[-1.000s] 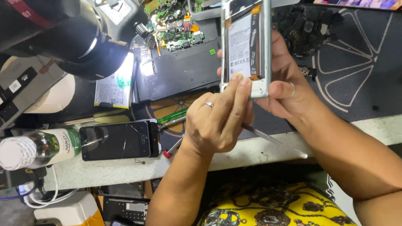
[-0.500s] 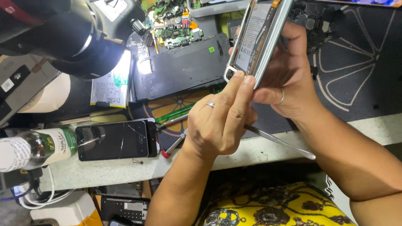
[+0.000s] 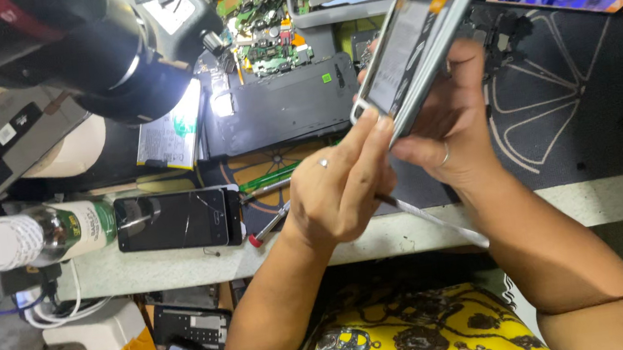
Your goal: The person disassembles a smartphone by prying open the back cover, removing screws, and detaching internal components including the battery and logic board. The person uses a metal prying tool and a screwdriver to separate parts and places them on the workbench.
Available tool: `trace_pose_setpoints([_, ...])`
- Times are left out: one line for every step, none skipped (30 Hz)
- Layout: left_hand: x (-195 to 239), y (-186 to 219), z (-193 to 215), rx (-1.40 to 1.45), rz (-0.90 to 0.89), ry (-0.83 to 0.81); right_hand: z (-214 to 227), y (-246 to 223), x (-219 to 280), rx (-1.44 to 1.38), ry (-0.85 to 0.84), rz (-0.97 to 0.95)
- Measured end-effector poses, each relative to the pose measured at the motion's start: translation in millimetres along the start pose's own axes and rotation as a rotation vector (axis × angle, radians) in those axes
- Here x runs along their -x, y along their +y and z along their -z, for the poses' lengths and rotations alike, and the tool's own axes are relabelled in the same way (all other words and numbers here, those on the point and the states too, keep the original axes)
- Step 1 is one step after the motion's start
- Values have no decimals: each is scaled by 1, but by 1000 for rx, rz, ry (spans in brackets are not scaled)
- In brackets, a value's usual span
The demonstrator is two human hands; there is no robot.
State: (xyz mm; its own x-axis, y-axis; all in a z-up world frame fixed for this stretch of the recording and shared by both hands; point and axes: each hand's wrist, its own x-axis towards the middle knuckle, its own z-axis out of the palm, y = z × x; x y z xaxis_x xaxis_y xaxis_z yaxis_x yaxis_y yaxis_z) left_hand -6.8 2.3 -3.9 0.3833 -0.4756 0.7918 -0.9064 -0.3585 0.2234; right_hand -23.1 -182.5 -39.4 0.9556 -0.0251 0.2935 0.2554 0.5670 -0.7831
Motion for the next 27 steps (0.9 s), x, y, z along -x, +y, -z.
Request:
trace_pose_setpoints([0, 0, -1, -8, 10, 12, 0, 1, 1, 6, 16, 0])
trace_pose_setpoints([-1, -1, -2, -14, 14, 24, 2, 2, 2, 15, 33, 5])
trace_pose_setpoints([-2, -1, -3, -20, 19, 37, 3, 3, 2, 18, 31, 17])
trace_pose_setpoints([-4, -3, -5, 58, 81, 28, 5, 4, 1, 31, 21, 35])
trace_pose_setpoints([-6, -4, -5, 137, 143, 19, 7, 4, -1, 43, 12, 54])
trace_pose_setpoints([-7, -4, -5, 218, 210, 8, 9, 4, -1, 63, -5, 66])
trace_pose_setpoints([-7, -4, -4, 268, 238, 14, 11, 4, 0, 84, -11, 69])
trace_pose_setpoints([-7, -4, -1, 315, 268, 20, 12, 4, 0, 102, -20, 71])
trace_pose_setpoints([-6, -4, 0, 362, 298, 26, 12, 5, 1, 122, -19, 64])
trace_pose_setpoints([-7, -4, 1, 371, 298, 13, 12, 5, 0, 123, -27, 63])
trace_pose_setpoints([-8, -5, 3, 380, 298, -1, 11, 5, -1, 126, -36, 62])
trace_pose_setpoints([-8, -5, 4, 389, 301, -15, 10, 4, 0, 113, -48, 63])
trace_pose_setpoints([-8, -6, 5, 399, 286, -34, 9, 3, -1, 81, -61, 48])
trace_pose_setpoints([-8, -6, 6, 411, 271, -54, 8, 1, -1, 50, -70, 33])
trace_pose_setpoints([-8, -7, 6, 424, 256, -74, 8, -2, -1, 0, -79, 2])
trace_pose_setpoints([-9, -7, 7, 445, 271, -99, 8, -5, -1, -38, -87, -27])
trace_pose_setpoints([-9, -6, 8, 465, 286, -125, 8, -8, -2, -76, -93, -57])
trace_pose_setpoints([-8, -5, 9, 485, 303, -152, 7, -10, -3, -105, -99, -91])
trace_pose_setpoints([-8, -5, 9, 511, 311, -164, 7, -12, -3, -117, -100, -119])
trace_pose_setpoints([-6, -4, 10, 535, 323, -177, 6, -13, -3, -132, -101, -151])
trace_pose_setpoints([-5, -3, 10, 559, 336, -190, 5, -13, -3, -130, -98, -175])
trace_pose_setpoints([-4, -2, 9, 529, 314, -174, 5, -14, -4, -137, -97, -189])
trace_pose_setpoints([-3, -2, 8, 499, 291, -159, 4, -15, -5, -145, -96, -204])
trace_pose_setpoints([-2, -1, 6, 469, 269, -142, 5, -15, -6, -161, -97, -208])
trace_pose_setpoints([-2, -1, 5, 438, 247, -140, 5, -16, -7, -177, -98, -212])
trace_pose_setpoints([-2, 0, 4, 409, 225, -138, 5, -16, -8, -180, -109, -206])
trace_pose_setpoints([-1, 0, 4, 379, 202, -137, 6, -16, -9, -184, -121, -199])
